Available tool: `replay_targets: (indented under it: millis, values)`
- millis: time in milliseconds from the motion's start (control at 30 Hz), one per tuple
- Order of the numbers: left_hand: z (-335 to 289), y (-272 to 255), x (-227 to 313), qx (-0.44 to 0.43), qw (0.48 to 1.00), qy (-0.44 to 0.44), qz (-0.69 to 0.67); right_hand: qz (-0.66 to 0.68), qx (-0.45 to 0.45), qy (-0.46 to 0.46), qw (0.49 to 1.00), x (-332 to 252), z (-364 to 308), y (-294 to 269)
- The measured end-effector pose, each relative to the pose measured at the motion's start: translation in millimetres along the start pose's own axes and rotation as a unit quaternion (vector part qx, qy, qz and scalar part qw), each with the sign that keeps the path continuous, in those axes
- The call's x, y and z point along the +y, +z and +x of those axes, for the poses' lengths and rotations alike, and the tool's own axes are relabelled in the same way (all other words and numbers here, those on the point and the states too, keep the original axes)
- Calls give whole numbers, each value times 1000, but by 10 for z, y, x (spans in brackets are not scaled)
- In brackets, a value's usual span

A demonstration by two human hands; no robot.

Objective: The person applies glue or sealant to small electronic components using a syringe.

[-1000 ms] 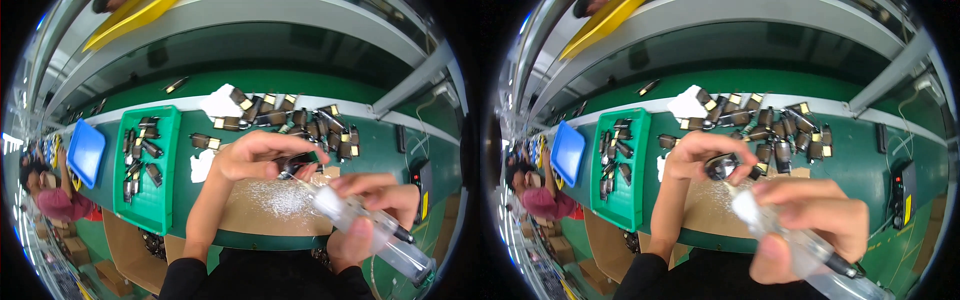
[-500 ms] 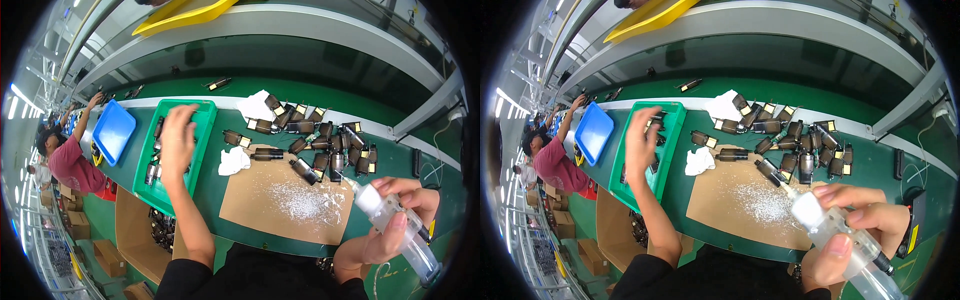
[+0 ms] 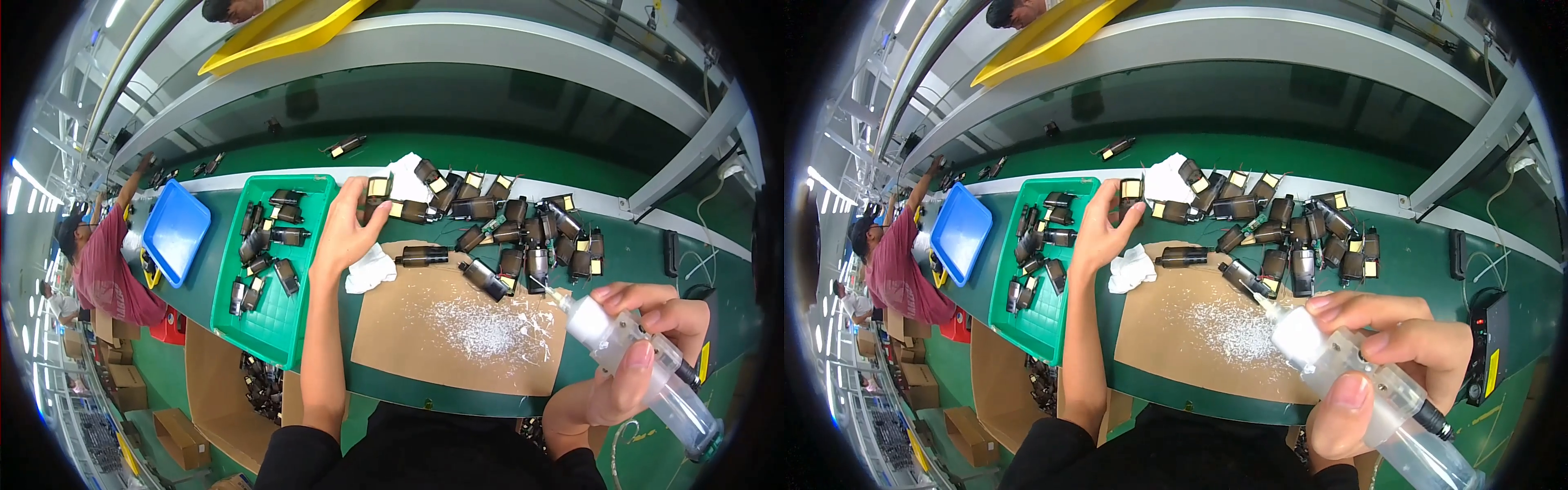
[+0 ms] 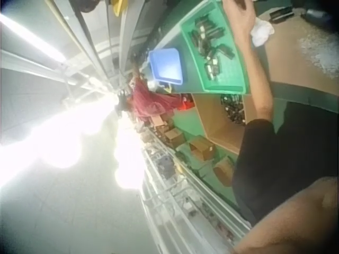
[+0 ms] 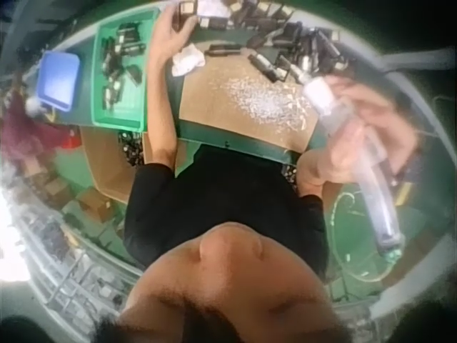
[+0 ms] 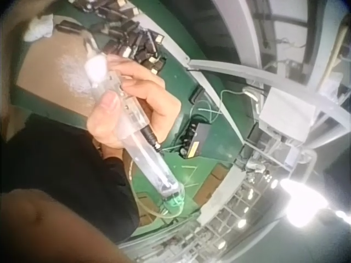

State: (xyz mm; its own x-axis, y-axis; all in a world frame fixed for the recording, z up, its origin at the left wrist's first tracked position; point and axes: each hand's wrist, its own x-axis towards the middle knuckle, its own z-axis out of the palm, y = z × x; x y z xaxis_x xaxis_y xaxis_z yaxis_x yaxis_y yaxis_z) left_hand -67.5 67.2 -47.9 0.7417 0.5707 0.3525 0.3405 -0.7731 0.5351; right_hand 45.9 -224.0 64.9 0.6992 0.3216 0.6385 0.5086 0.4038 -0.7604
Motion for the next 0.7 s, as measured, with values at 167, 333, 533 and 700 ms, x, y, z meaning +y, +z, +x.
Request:
replay_targets:
  millis: [167,333,533,700]
  values:
    - [256,103,539,-144,819,-4,-555,-13,0,9,1000,26,6,-7]
    - [268,287,970,-245,626,-13,-741,12,12,-6,1000,78,2,35]
    - [242,417,1117,-347,554,19,-757,-2,-28,-50,998,212,61,37]
    - [257,487,1069,-389,527,74,-752,-4,-42,-41,998,208,73,76]
